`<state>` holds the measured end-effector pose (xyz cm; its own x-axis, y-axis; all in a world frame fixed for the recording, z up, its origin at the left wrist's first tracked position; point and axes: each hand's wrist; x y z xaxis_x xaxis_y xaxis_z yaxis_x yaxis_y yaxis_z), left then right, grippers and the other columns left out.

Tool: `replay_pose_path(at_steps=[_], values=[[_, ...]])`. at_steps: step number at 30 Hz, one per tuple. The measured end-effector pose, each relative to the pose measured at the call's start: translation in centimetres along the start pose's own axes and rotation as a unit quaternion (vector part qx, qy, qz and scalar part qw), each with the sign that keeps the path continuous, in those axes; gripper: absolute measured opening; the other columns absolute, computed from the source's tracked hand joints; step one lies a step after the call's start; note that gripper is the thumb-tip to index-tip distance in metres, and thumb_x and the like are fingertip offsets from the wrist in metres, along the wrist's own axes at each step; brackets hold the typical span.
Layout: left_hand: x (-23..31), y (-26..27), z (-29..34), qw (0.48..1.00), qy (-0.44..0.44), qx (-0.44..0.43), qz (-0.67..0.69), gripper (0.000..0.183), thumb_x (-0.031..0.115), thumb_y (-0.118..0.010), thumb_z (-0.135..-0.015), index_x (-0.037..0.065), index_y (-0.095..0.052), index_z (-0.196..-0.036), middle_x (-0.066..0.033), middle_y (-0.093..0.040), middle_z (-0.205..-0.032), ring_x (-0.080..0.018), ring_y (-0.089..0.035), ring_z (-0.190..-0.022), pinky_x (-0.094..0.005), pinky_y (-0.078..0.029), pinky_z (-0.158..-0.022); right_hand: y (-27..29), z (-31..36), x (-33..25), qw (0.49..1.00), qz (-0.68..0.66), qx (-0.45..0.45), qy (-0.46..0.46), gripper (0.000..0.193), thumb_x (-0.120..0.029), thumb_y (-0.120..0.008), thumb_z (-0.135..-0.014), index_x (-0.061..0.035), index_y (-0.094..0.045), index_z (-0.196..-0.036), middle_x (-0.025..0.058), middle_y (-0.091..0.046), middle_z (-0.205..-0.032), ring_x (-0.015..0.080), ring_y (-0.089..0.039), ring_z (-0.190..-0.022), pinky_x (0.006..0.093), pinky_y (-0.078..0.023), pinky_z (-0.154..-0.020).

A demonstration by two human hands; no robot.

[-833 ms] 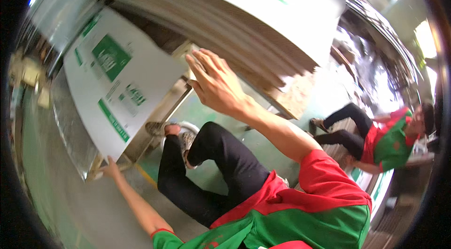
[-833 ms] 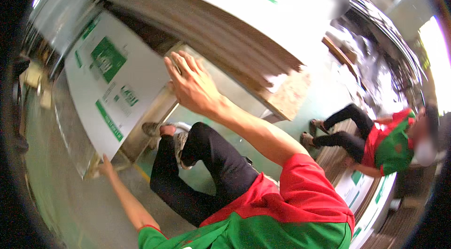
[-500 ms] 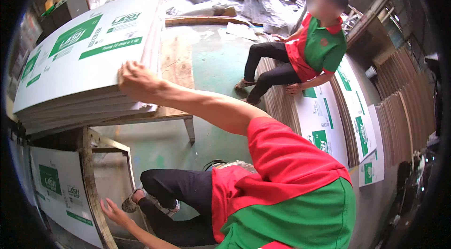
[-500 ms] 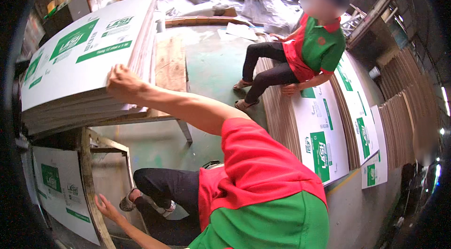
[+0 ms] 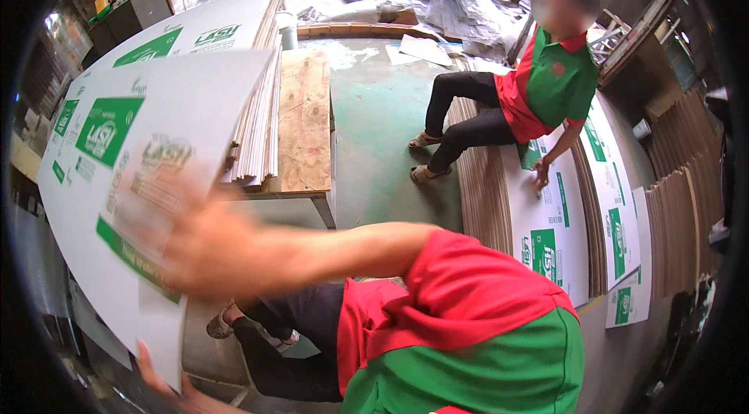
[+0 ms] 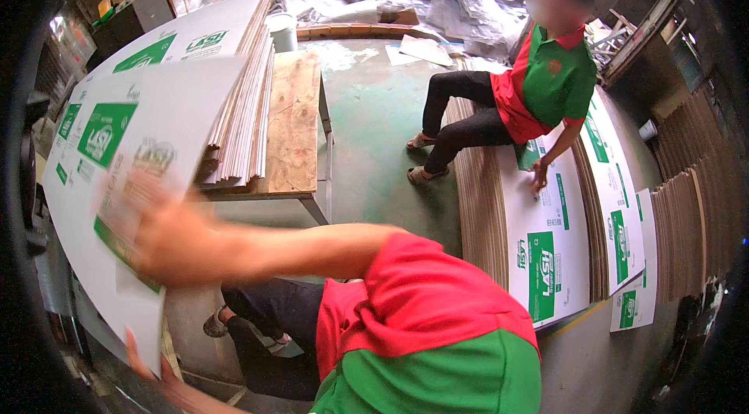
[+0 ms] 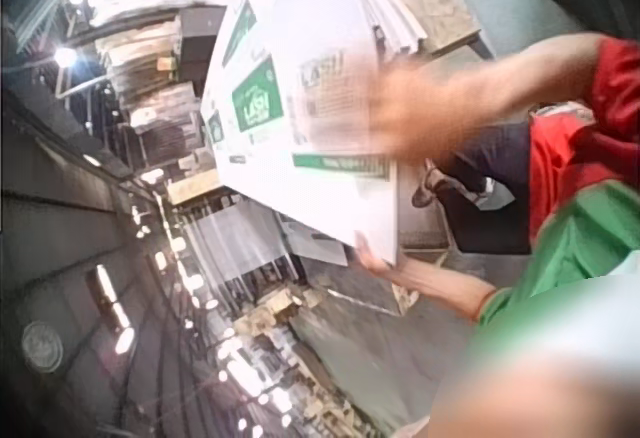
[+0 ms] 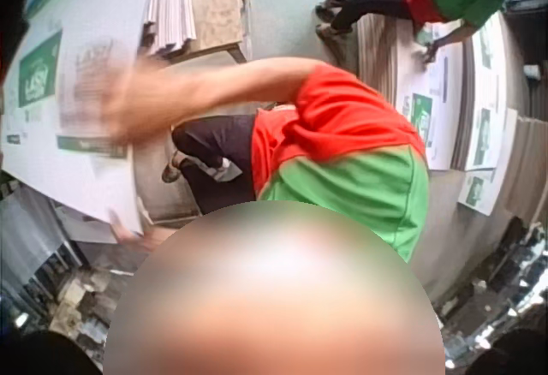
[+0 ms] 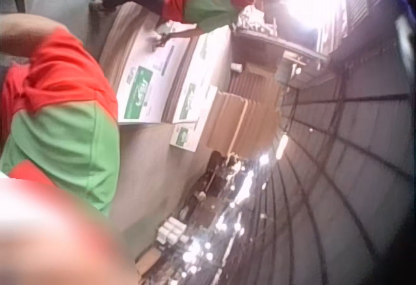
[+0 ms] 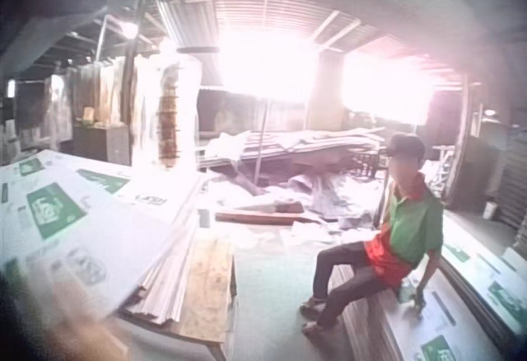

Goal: The person repeatedly picks up large flat cardboard sheets from a table and places them onto a growing stack. The action is continuous and repetitive throughout the clip, with both hands used to lift and align each sheet before setting it down.

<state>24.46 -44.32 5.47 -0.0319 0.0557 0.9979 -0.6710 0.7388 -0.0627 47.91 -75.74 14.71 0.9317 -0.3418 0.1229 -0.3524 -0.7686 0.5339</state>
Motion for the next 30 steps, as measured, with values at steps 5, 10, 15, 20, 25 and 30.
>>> replay_pose_path(at_steps=[5,10,15,20,25,30], values=[[-7.0,6.4,14.0,0.988,0.081,0.124,0.054,0.063,0.035,-0.052,-0.099,-0.007,-0.04,-0.145,-0.0216,-0.048,-0.143,-0.0357,-0.047,-0.13,-0.0486,-0.037,-0.11,2.1,10.8,8.0,0.78,-0.13,-0.061,-0.609,0.046,-0.035,-0.055,-0.098,0.0067,-0.058,-0.118,0.0297,-0.063,-0.103,0.0404,-0.06,-0.101,0.0483,-0.045,-0.089],[-10.8,5.9,25.6,0.962,0.105,0.241,0.071,0.06,0.034,-0.056,-0.099,-0.007,-0.045,-0.14,-0.0211,-0.053,-0.138,-0.0346,-0.053,-0.123,-0.0473,-0.042,-0.106,-1.1,12.9,3.0,0.712,-0.35,-0.221,-0.567,0.036,-0.014,-0.064,-0.097,-0.0106,-0.062,-0.133,-0.0021,-0.046,-0.064,0.006,-0.036,-0.058,0.0251,-0.037,-0.052],[-11.3,3.6,31.6,0.868,0.168,0.465,0.041,0.063,0.032,-0.064,-0.098,-0.007,-0.043,-0.142,-0.0172,-0.054,-0.138,-0.0268,-0.053,-0.125,-0.0385,-0.039,-0.108,-8.7,13.5,2.1,0.774,-0.403,-0.287,-0.395,0.047,-0.016,-0.064,-0.096,-0.0086,-0.055,-0.141,0.0099,-0.068,-0.09,0.0098,-0.055,-0.081,0.0307,-0.05,-0.076],[-11.4,2.8,31.3,0.864,0.1,0.494,-0.006,0.069,0.021,-0.069,-0.094,-0.006,-0.037,-0.149,-0.0181,-0.051,-0.143,-0.0261,-0.048,-0.132,-0.0365,-0.035,-0.112,-15.7,17.5,-0.4,0.704,-0.381,-0.435,-0.412,0.044,-0.021,-0.061,-0.096,-0.0086,-0.058,-0.138,0.0082,-0.04,-0.073,0.0096,-0.043,-0.065,0.0278,-0.044,-0.062],[-12.7,3.8,31.0,0.875,0.072,0.476,0.059,0.07,0.016,-0.067,-0.093,-0.004,-0.034,-0.151,-0.0185,-0.048,-0.147,-0.0248,-0.045,-0.136,-0.0352,-0.033,-0.114,-16.5,18.6,-1.3,0.704,-0.359,-0.404,-0.461,0.044,-0.019,-0.059,-0.099,-0.0045,-0.056,-0.14,-0.0015,-0.054,-0.076,0.0067,-0.045,-0.065,0.026,-0.043,-0.06],[-11.5,4.3,32.1,0.874,0.147,0.46,-0.062,0.065,0.015,-0.063,-0.095,-0.004,-0.035,-0.151,-0.0193,-0.051,-0.144,-0.0232,-0.049,-0.131,-0.0346,-0.037,-0.11,-12.8,16.0,-1.3,0.719,-0.381,-0.394,-0.428,0.046,-0.019,-0.057,-0.099,-0.0031,-0.053,-0.141,-0.0045,-0.039,-0.071,0.0056,-0.037,-0.065,0.0232,-0.034,-0.057]])
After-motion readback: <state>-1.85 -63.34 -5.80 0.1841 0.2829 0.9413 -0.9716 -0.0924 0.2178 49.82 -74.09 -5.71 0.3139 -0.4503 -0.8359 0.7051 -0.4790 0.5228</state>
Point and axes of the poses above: each hand's wrist, its own z-axis away from the middle knuckle, its own y-axis out of the back of the hand, x = y × z
